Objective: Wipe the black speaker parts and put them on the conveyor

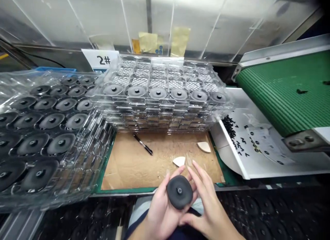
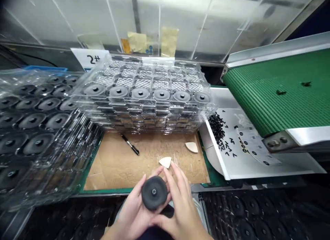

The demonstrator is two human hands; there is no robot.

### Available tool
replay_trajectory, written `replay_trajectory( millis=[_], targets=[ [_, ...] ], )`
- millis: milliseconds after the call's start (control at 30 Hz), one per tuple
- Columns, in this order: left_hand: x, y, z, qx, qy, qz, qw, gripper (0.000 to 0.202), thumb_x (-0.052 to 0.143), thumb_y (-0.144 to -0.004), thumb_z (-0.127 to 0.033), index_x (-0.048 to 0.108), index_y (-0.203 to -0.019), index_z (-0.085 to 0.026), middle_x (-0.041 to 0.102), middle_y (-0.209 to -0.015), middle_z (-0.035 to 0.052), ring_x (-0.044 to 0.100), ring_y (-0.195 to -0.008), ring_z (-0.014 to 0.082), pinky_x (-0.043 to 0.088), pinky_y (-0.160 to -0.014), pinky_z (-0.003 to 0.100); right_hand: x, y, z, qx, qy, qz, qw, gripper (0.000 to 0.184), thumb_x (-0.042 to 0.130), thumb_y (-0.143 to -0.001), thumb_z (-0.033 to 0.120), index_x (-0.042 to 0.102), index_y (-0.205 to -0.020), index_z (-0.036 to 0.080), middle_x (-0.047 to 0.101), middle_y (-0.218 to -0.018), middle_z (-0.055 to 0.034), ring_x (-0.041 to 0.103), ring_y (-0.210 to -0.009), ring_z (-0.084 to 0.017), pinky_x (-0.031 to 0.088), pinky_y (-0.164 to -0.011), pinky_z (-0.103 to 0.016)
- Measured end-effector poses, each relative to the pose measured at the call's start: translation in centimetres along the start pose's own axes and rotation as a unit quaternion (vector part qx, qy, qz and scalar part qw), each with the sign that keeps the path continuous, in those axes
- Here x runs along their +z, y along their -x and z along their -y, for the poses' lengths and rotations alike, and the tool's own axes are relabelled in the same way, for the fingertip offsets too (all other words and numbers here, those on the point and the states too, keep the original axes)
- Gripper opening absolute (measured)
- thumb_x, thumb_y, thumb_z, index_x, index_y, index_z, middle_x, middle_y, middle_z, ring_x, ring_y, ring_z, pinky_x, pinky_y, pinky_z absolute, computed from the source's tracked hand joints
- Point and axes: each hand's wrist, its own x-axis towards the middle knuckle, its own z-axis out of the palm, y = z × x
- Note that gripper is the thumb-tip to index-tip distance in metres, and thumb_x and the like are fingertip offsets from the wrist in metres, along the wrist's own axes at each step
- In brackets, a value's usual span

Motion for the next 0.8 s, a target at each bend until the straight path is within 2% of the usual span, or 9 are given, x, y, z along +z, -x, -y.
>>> replay_trajectory(
  millis=[100,200,333,433,500,567,633,700,800],
  targets=[
    [-0.5,0.7,-0.9,0.043,-0.012,-0.007,0.999,0.036,0.036,-0.092,-0.034,0.061,-0.113,-0.019,0.064,-0.118,0.0068,0.058,-0.109,0.0179,0.04,-0.097,0.032,1.3,-1.2,1.3,0.012,-0.033,0.012,0.999,0.078,0.065,-0.072,0.05,0.029,-0.138,0.026,0.024,-0.146,-0.0137,0.026,-0.133,-0.034,0.035,-0.102,-0.053],
    [-1.6,1.7,-2.2,0.071,-0.079,0.054,0.993,0.033,0.047,-0.088,-0.033,0.059,-0.115,-0.02,0.062,-0.121,0.0072,0.057,-0.11,0.02,0.041,-0.095,0.034,0.5,-2.8,2.0,-0.015,-0.075,0.066,0.995,0.066,0.067,-0.073,0.046,0.042,-0.13,0.024,0.028,-0.144,-0.0132,0.027,-0.133,-0.032,0.031,-0.106,-0.05],
    [-4.0,3.5,-4.0,-0.037,-0.221,0.155,0.962,0.059,0.072,-0.067,-0.042,0.057,-0.116,-0.012,0.069,-0.103,0.0164,0.065,-0.093,0.0256,0.048,-0.081,0.034,-1.0,-4.0,3.2,-0.043,-0.148,0.249,0.956,0.072,0.072,-0.066,0.048,0.045,-0.13,0.028,0.032,-0.143,-0.01,0.031,-0.132,-0.028,0.033,-0.106,-0.041],
    [-5.8,4.6,-4.5,-0.071,-0.216,0.135,0.964,0.067,0.077,-0.059,-0.044,0.057,-0.114,-0.009,0.07,-0.096,0.0171,0.067,-0.086,0.0242,0.049,-0.075,0.03,-0.4,-4.1,3.3,-0.062,-0.175,0.327,0.927,0.08,0.071,-0.066,0.049,0.038,-0.136,0.028,0.034,-0.143,-0.0099,0.033,-0.131,-0.026,0.035,-0.104,-0.04],
    [-6.6,5.1,-4.6,-0.038,-0.158,0.087,0.983,0.063,0.076,-0.063,-0.04,0.055,-0.117,-0.016,0.068,-0.105,0.0139,0.065,-0.095,0.027,0.048,-0.081,0.036,0.9,-4.3,2.0,-0.046,-0.161,0.277,0.946,0.076,0.065,-0.072,0.052,0.035,-0.137,0.027,0.04,-0.139,-0.0112,0.04,-0.127,-0.025,0.04,-0.1,-0.038],
    [-7.0,5.3,-4.8,0.027,-0.102,0.031,0.994,0.057,0.074,-0.067,-0.033,0.052,-0.119,-0.024,0.063,-0.116,0.0102,0.06,-0.106,0.0292,0.044,-0.09,0.042,2.6,-4.6,-0.4,0.032,-0.099,0.141,0.985,0.058,0.049,-0.084,0.051,0.04,-0.134,0.023,0.053,-0.122,-0.0121,0.057,-0.106,-0.021,0.049,-0.088,-0.036],
    [-7.0,5.3,-5.0,0.097,-0.071,-0.024,0.993,0.057,0.074,-0.068,-0.027,0.049,-0.119,-0.027,0.059,-0.122,0.0078,0.055,-0.113,0.0294,0.038,-0.098,0.043,4.3,-5.0,-3.1,0.119,-0.025,0.018,0.992,0.046,0.037,-0.091,0.044,0.048,-0.127,0.018,0.057,-0.104,-0.0117,0.062,-0.077,-0.017,0.053,-0.075,-0.036],
    [-6.6,5.2,-5.3,0.148,-0.055,-0.058,0.986,0.059,0.075,-0.067,-0.023,0.048,-0.119,-0.027,0.057,-0.125,0.0076,0.052,-0.117,0.03,0.034,-0.103,0.042,5.9,-5.1,-5.4,0.156,0.015,-0.026,0.987,0.042,0.039,-0.09,0.042,0.054,-0.118,0.014,0.053,-0.101,-0.0128,0.057,-0.063,-0.015,0.052,-0.069,-0.039],
    [-5.8,5.1,-5.6,0.182,-0.051,-0.076,0.979,0.065,0.077,-0.064,-0.026,0.046,-0.121,-0.026,0.055,-0.127,0.0091,0.05,-0.118,0.0314,0.033,-0.104,0.043,7.4,-4.9,-6.9,0.141,0.022,-0.032,0.989,0.037,0.045,-0.088,0.042,0.058,-0.106,0.013,0.052,-0.105,-0.0153,0.056,-0.064,-0.016,0.051,-0.07,-0.04]
  ],
)
